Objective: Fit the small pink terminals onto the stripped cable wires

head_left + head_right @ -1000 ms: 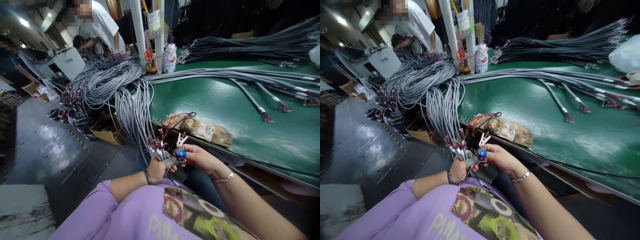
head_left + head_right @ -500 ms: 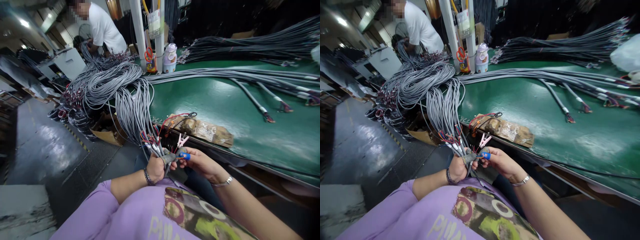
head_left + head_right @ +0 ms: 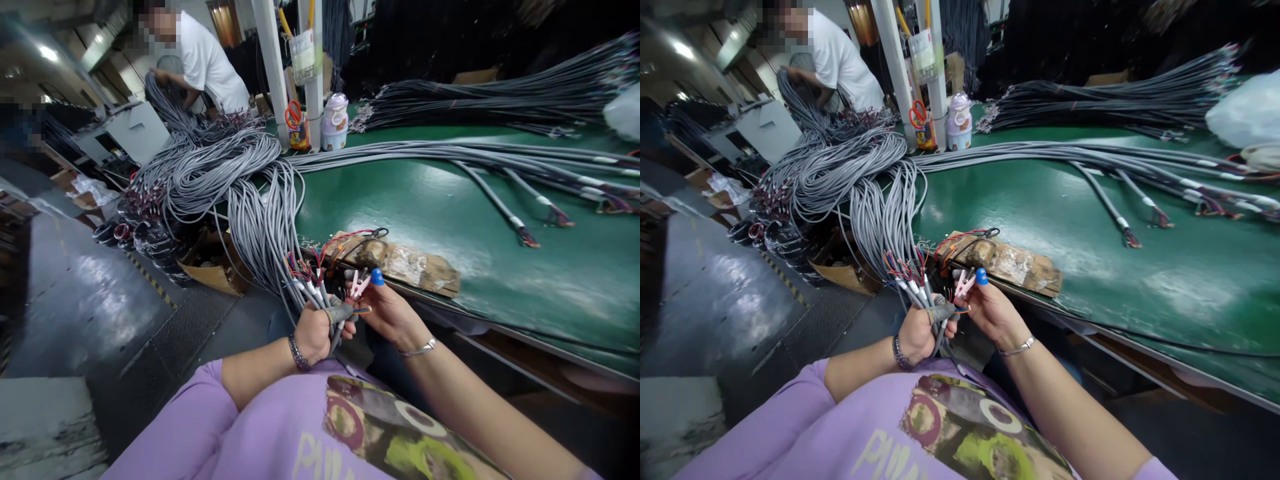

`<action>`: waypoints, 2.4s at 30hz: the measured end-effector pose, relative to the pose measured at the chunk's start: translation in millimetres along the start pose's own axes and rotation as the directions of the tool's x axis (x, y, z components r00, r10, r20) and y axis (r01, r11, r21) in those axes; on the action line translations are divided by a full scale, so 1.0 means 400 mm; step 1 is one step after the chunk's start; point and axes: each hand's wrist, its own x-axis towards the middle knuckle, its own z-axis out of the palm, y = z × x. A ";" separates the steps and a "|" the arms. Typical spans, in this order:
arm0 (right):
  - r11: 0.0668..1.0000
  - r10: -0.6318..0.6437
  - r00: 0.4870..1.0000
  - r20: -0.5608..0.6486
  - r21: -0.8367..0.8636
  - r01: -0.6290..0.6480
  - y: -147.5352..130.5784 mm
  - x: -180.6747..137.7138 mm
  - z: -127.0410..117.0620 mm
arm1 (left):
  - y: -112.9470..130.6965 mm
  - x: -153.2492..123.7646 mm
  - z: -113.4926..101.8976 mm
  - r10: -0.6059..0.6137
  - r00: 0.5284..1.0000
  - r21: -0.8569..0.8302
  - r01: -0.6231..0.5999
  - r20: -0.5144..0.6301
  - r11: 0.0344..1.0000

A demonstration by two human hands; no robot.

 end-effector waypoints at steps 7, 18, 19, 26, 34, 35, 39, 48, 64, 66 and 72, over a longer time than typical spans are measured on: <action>0.999 -0.041 0.997 -0.065 0.027 0.043 0.009 0.003 0.014 | -0.010 0.011 -0.004 0.003 1.000 0.012 -0.003 -0.007 1.000; 0.941 0.273 0.944 0.184 -0.255 -0.222 -0.018 -0.053 -0.032 | -0.025 -0.014 -0.039 0.023 1.000 0.074 -0.024 0.022 0.997; 0.920 0.298 0.935 0.190 -0.318 -0.229 -0.023 -0.058 -0.034 | -0.031 -0.014 -0.043 0.030 0.999 0.089 -0.032 0.025 0.996; 0.824 0.276 0.934 0.228 -0.557 -0.108 -0.035 -0.071 0.006 | -0.039 -0.011 -0.060 -0.090 0.959 0.285 0.010 0.269 0.959; 0.884 0.114 0.994 -0.006 -0.456 -0.104 -0.017 -0.094 -0.036 | -0.032 -0.007 -0.064 -0.100 0.975 0.292 0.038 0.198 0.956; 0.901 0.097 0.994 -0.052 -0.419 -0.110 -0.012 -0.103 -0.043 | -0.033 -0.004 -0.061 -0.076 0.986 0.249 0.037 0.147 0.968; 0.908 0.034 0.992 -0.119 -0.411 -0.080 0.023 -0.148 -0.028 | -0.044 0.005 -0.054 -0.013 1.000 0.161 0.009 0.023 0.987; 0.788 -0.080 0.994 -0.080 -0.616 0.014 0.044 -0.148 0.067 | -0.050 0.006 -0.082 -0.062 0.963 0.238 -0.003 0.263 0.971; 0.858 -0.102 0.983 -0.150 -0.514 0.011 0.055 -0.111 0.047 | -0.040 0.006 -0.064 0.014 0.998 -0.030 -0.016 -0.056 0.999; 0.839 -0.116 0.984 -0.139 -0.544 0.022 0.047 -0.109 0.057 | -0.041 0.005 -0.064 0.010 0.999 -0.001 -0.010 -0.051 1.000; 0.834 -0.033 0.997 -0.066 -0.551 -0.009 0.044 -0.099 0.103 | -0.048 0.004 -0.071 -0.015 1.000 0.097 0.013 0.012 0.995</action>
